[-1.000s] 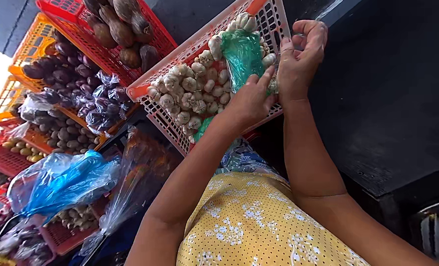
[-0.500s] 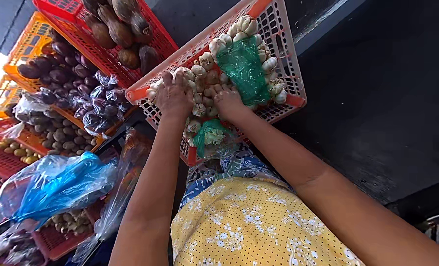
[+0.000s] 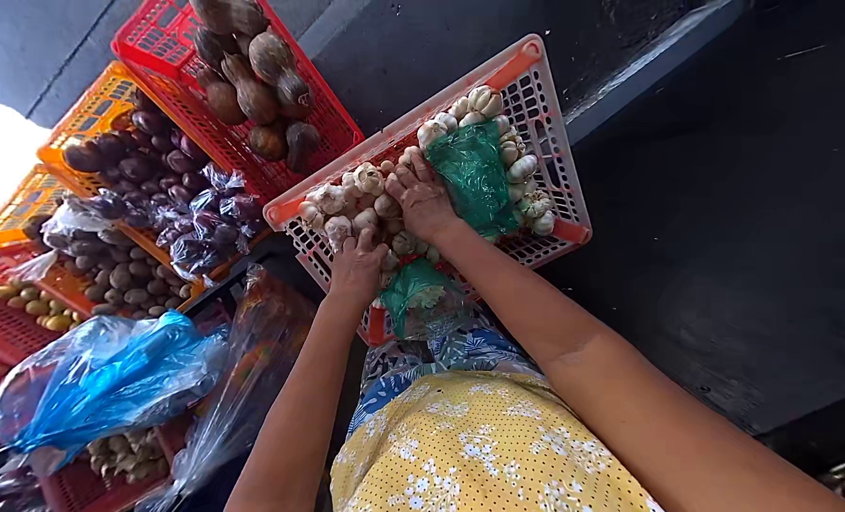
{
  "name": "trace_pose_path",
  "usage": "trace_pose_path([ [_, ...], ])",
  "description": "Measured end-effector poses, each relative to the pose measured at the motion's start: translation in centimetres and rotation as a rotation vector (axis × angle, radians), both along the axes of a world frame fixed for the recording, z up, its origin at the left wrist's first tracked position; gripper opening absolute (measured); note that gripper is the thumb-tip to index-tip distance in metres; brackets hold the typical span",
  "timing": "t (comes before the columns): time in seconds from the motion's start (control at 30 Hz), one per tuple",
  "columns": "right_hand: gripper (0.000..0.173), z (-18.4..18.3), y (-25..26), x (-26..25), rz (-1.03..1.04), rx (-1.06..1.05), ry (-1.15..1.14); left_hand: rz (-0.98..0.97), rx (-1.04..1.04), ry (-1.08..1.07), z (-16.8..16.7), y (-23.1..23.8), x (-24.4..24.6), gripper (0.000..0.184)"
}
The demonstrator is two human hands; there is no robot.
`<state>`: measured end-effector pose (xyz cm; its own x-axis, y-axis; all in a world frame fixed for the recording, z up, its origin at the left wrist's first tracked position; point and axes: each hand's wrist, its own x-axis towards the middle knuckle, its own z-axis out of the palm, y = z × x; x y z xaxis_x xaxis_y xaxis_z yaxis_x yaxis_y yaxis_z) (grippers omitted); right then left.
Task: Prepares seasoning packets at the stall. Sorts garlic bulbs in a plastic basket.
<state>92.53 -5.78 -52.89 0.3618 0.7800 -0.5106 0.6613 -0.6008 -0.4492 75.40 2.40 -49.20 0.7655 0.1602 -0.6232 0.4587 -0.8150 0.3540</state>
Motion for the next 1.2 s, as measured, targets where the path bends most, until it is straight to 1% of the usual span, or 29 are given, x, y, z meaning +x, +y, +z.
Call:
trace_pose_path([
  [0.03,0.059,0.2,-0.7,-0.2,0.010,0.025,-0.009,-0.055,-0.001,-0.020,-0.3,-0.2,-0.7,0.033],
  [0.1,0.040,0.4,-2.1,-0.3,0.074,0.107,-0.034,-0.113,0.001,-0.033,-0.5,-0.3,-1.4,0.037],
  [0.17,0.035,0.5,-3.2,-0.7,0.145,0.173,0.007,-0.099,-0.006,-0.027,-0.5,-0.3,-1.4,0.040],
  [0.23,0.031,0.4,-3.5,-1.4,0.163,0.156,0.057,-0.058,-0.012,0.005,-0.5,-0.2,-1.0,0.038],
  [0.3,0.034,0.2,-3.6,-1.8,0.108,0.095,0.100,-0.035,-0.001,0.094,-0.3,0.1,-0.5,0.045],
  [0.37,0.045,0.1,-3.2,-1.9,0.066,0.010,0.130,-0.015,0.018,0.238,0.4,0.4,0.3,0.055],
  [0.4,0.047,0.3,-2.9,-1.8,0.047,-0.028,0.167,-0.002,0.021,0.295,0.7,0.4,0.5,0.058],
  [0.43,0.046,0.5,-2.7,-1.7,-0.001,-0.042,0.236,0.014,0.012,0.334,0.9,0.4,0.6,0.059],
  [0.47,0.042,0.7,-2.7,-1.5,-0.100,-0.019,0.334,0.040,-0.018,0.351,1.0,0.5,0.6,0.058],
  [0.5,0.039,0.9,-2.9,-1.2,-0.257,0.026,0.465,0.090,-0.074,0.333,1.1,0.8,0.6,0.054],
  [0.57,0.037,1.9,-3.5,-0.4,-0.636,0.111,0.828,0.269,-0.236,0.174,0.9,1.5,0.2,0.040],
  [0.6,0.040,2.5,-4.0,0.0,-0.790,0.153,1.010,0.366,-0.318,0.074,0.9,1.8,0.0,0.037],
  [0.63,0.043,3.1,-4.5,0.2,-0.890,0.181,1.156,0.440,-0.375,-0.014,1.1,1.9,0.0,0.035],
  [0.67,0.047,3.6,-4.9,0.3,-0.943,0.210,1.259,0.495,-0.409,-0.076,1.3,2.1,0.2,0.035],
  [0.7,0.054,3.9,-5.3,0.3,-0.951,0.239,1.328,0.530,-0.419,-0.108,1.6,2.1,0.4,0.036],
  [0.73,0.054,4.2,-5.6,0.1,-0.941,0.264,1.367,0.543,-0.399,-0.097,1.9,2.1,0.8,0.040],
  [0.8,0.037,4.4,-5.9,-0.5,-0.909,0.286,1.398,0.514,-0.290,-0.005,2.6,1.9,1.5,0.051],
  [0.83,0.032,4.6,-5.7,-0.8,-0.916,0.296,1.398,0.507,-0.244,0.032,2.9,1.8,1.8,0.054],
  [0.9,0.018,5.1,-5.2,-1.8,-0.963,0.324,1.377,0.522,-0.220,-0.010,3.2,1.5,1.9,0.056],
  [0.93,0.017,5.4,-4.9,-2.1,-0.990,0.326,1.364,0.546,-0.252,-0.074,3.3,1.4,1.9,0.056],
  [1.0,0.030,5.9,-4.2,-2.6,-1.062,0.291,1.293,0.616,-0.404,-0.208,3.5,0.9,1.8,0.054],
  [1.03,0.037,6.1,-3.8,-2.7,-1.090,0.265,1.245,0.642,-0.494,-0.250,3.7,0.5,1.9,0.050],
  [1.1,0.042,6.3,-3.2,-2.8,-1.142,0.249,1.180,0.676,-0.637,-0.282,4.1,-0.2,2.0,0.046],
  [1.17,0.043,6.2,-2.7,-2.9,-1.197,0.264,1.139,0.705,-0.688,-0.310,4.2,-1.0,2.1,0.052],
  [1.2,0.044,6.2,-2.5,-2.9,-1.216,0.259,1.112,0.726,-0.673,-0.325,4.1,-1.4,2.1,0.055],
])
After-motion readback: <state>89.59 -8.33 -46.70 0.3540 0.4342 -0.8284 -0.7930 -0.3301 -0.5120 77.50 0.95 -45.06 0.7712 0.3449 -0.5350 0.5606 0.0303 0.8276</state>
